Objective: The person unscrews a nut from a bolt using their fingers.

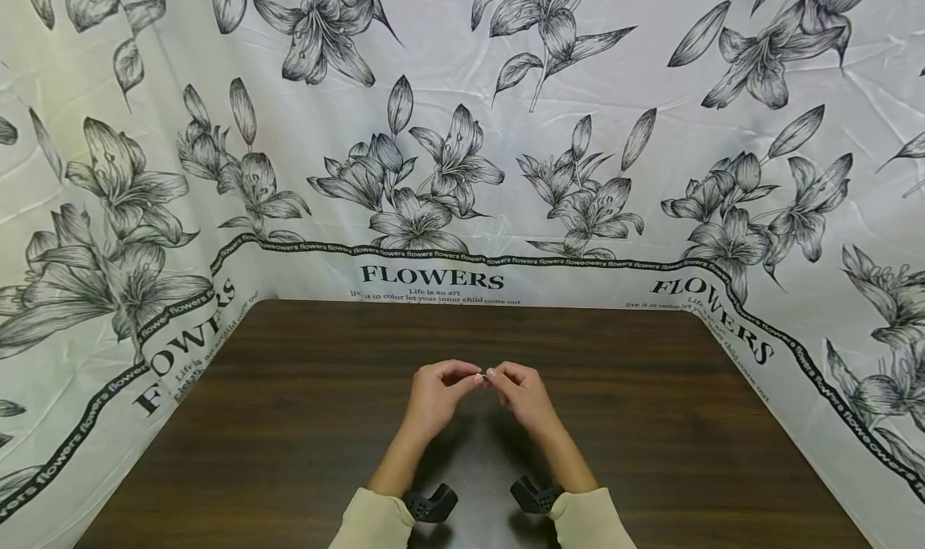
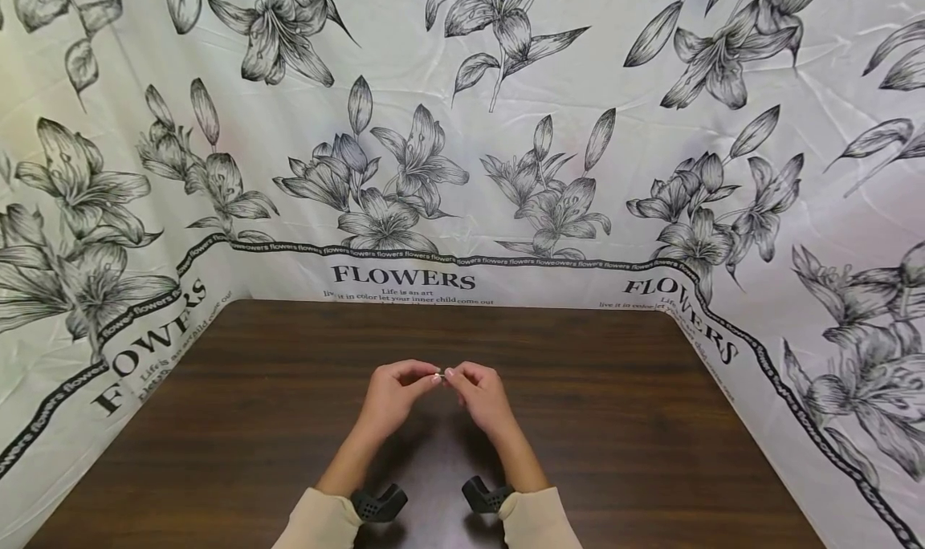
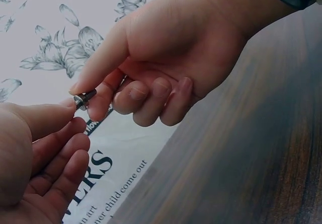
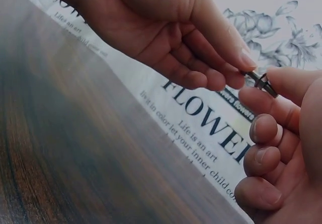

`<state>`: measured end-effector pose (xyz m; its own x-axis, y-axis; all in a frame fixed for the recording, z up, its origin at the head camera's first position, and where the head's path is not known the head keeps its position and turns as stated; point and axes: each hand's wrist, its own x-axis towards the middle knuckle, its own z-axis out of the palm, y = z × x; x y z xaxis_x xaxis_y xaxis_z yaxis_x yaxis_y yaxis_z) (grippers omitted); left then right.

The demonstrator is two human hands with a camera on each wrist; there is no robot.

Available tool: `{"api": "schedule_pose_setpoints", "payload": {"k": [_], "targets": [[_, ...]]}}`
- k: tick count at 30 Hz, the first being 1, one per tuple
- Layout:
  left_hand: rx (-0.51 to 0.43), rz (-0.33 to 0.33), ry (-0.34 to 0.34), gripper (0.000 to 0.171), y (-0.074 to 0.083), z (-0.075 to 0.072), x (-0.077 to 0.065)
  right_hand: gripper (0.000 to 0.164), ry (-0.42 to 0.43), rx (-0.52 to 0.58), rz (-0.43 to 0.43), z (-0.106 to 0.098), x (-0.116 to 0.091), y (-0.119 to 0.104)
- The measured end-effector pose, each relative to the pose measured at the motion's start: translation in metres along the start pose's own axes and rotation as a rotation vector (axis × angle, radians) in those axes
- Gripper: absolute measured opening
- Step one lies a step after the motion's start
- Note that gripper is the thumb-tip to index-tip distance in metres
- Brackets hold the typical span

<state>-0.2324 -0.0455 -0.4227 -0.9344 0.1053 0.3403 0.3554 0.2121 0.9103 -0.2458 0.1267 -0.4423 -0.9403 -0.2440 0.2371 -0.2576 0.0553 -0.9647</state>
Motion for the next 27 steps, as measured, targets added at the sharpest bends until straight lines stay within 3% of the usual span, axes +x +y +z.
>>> {"api": "schedule_pose_setpoints", "payload": {"k": [15, 27], "targets": [[-0.011, -0.009, -0.001, 0.009, 0.0008, -0.0054, -0.0006, 0.018, -0.012, 0.008, -0.057, 0.0018, -0.0023, -0.0024], [-0.055, -0.020, 0.040, 0.009, -0.0010, -0.0031, 0.0004, 0.013, 0.050, 0.058, -0.077, 0.0046, -0.0012, -0.0005]]}}
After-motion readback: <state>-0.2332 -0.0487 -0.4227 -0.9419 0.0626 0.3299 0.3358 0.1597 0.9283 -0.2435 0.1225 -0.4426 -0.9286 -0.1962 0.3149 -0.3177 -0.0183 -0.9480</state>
